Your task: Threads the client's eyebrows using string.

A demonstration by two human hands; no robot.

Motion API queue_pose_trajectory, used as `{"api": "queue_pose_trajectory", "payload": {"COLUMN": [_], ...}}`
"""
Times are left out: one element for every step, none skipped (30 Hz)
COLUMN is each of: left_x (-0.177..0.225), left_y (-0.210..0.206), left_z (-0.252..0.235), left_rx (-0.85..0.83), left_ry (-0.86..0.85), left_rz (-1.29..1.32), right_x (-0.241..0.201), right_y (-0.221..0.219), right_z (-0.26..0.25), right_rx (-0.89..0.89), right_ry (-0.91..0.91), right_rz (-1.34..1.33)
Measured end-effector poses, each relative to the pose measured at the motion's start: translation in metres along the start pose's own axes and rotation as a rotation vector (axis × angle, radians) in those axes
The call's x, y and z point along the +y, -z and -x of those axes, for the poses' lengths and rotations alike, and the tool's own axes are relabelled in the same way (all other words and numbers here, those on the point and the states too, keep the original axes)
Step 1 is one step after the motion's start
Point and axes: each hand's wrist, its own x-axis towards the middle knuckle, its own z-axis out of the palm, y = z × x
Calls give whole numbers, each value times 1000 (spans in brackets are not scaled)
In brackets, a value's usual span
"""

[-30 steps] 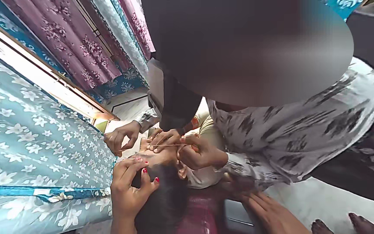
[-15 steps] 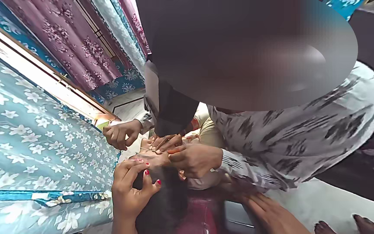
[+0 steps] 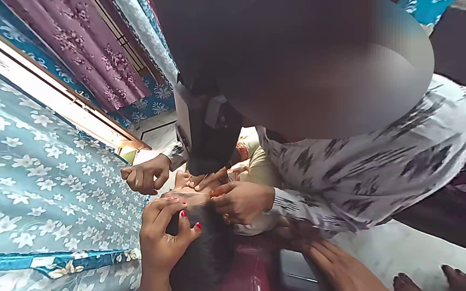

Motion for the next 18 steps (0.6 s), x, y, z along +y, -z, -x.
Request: {"api": "queue_pose_trajectory", "payload": {"left_x": [0, 0, 0, 0, 1, 1, 1, 1, 1, 1, 2, 2, 3, 3, 3, 3, 3, 2], "left_y": [0, 0, 0, 0, 0, 0, 0, -1, -1, -1, -1, -1, -1, -1, -1, -1, -1, -2], "left_z": [0, 0, 0, 0, 0, 0, 0, 0, 0, 0, 0, -1, -1, -1, -1, -1, -1, -1], "left_rx": [3, 4, 3, 3, 2, 2, 3, 3, 2, 2, 1, -1, -1, 0, -2, -2, -2, -1], "left_ry": [-1, -1, -2, -2, 0, 2, 2, 3, 4, 5, 6, 8, 10, 12, 13, 13, 13, 12], "left_rz": [-3, -7, -10, -13, -15, -15, -16, -16, -17, -19, -21, -22, -26, -28, -28, -27, -28, -29], "right_x": [0, 0, 0, 0, 0, 0, 0, 1, 1, 1, 1, 2, 2, 2, 2, 3, 3, 3], "right_y": [0, 0, 1, 1, 1, 1, 1, 1, 1, 1, 1, 0, 0, 0, 0, 0, 0, 0], "right_z": [0, 0, 0, 0, -1, -1, -1, -1, -1, -1, -1, 0, 0, 0, 0, 0, 0, 0], "right_rx": [4, 5, 4, 4, 4, 2, 4, 9, 7, 5, 6, 3, -3, -4, 0, 3, 5, 7], "right_ry": [4, 3, -1, -3, -3, -3, -1, 4, 4, 3, 4, 3, 1, 1, 1, 2, 4, 7], "right_rz": [0, -1, -5, -7, -7, -9, -9, -3, -4, -5, -5, -8, -12, -13, -10, -9, -9, -9]}}
